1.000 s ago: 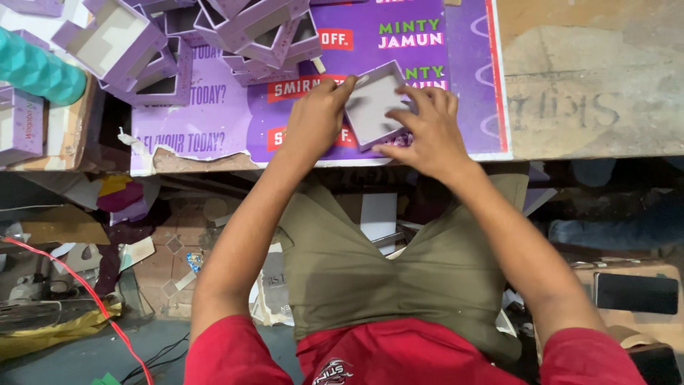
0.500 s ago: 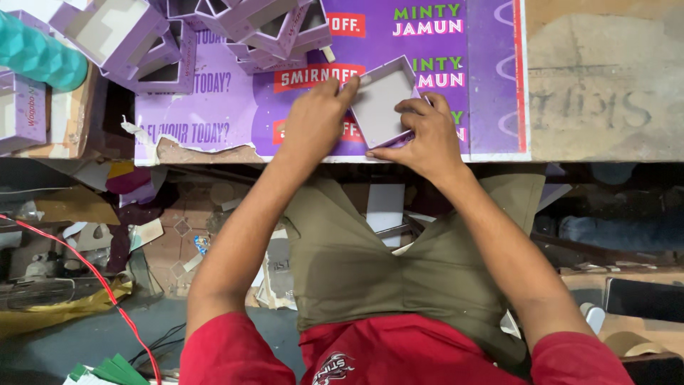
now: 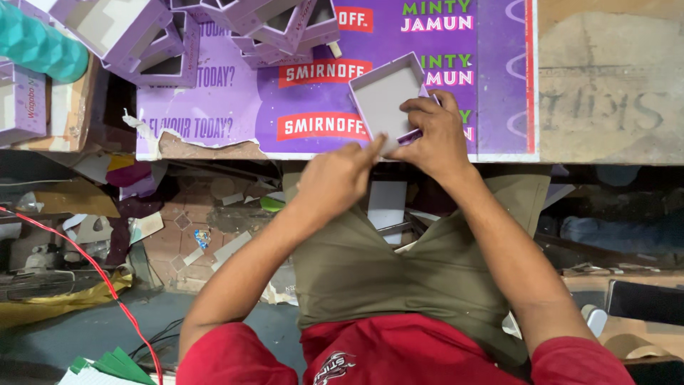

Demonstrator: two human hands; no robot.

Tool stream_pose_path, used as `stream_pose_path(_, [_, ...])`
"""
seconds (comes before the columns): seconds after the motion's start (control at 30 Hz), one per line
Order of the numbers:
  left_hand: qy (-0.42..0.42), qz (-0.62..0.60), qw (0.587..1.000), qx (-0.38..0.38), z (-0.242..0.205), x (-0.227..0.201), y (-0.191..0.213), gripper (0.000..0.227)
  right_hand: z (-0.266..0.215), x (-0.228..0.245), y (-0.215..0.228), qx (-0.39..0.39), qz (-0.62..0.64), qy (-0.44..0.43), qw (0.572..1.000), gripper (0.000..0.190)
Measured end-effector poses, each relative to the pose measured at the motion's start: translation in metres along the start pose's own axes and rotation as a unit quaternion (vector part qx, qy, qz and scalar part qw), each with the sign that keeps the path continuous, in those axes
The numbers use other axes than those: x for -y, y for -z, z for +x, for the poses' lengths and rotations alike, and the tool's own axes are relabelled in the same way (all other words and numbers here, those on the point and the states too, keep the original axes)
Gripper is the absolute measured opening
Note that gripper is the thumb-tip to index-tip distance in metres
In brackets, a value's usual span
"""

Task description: The person assembles small purple cardboard boxes by folding flaps and inserting a white insert into each box. They handle the boxes one at a time, stacking completed units on the table.

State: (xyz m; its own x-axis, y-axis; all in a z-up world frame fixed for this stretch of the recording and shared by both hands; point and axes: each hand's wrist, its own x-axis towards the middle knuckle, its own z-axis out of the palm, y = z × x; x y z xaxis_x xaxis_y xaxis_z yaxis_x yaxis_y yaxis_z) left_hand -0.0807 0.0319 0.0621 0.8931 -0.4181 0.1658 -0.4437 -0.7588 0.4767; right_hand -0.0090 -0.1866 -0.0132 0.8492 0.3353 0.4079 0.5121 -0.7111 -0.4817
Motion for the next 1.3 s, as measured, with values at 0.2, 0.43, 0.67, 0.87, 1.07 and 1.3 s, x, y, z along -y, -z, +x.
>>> stream_pose_path(0.2, [0.025,0.001,0.998,-0.066,0.027,0.034,0.003,0.041,0.002,0.001,0.006,0.008,0.004,0.011,1.000,0.061])
stream_pose_path(0.43, [0.054,0.161,0.979,-0.111,0.055,0.078,0.022,0.042,0.003,0.007,0.008,0.009,0.008,0.000,1.000,0.059])
stream_pose_path(0.67, [-0.084,0.201,0.962,-0.164,0.043,0.083,0.003,0.052,0.003,0.008,0.007,0.014,0.009,-0.011,1.000,0.059])
stream_pose_path(0.87, [-0.133,0.275,0.937,-0.169,0.046,0.086,0.001,0.049,0.003,0.007,0.007,0.005,-0.006,0.005,1.000,0.056])
stream_pose_path(1.07, [-0.117,0.262,0.952,-0.109,0.037,0.072,0.004,0.055,0.002,0.007,0.007,0.018,0.008,-0.022,1.000,0.058])
stream_pose_path(1.3, [-0.147,0.154,0.977,0.009,0.015,0.039,0.018,0.060,0.001,0.005,0.007,0.014,0.004,-0.002,1.000,0.055])
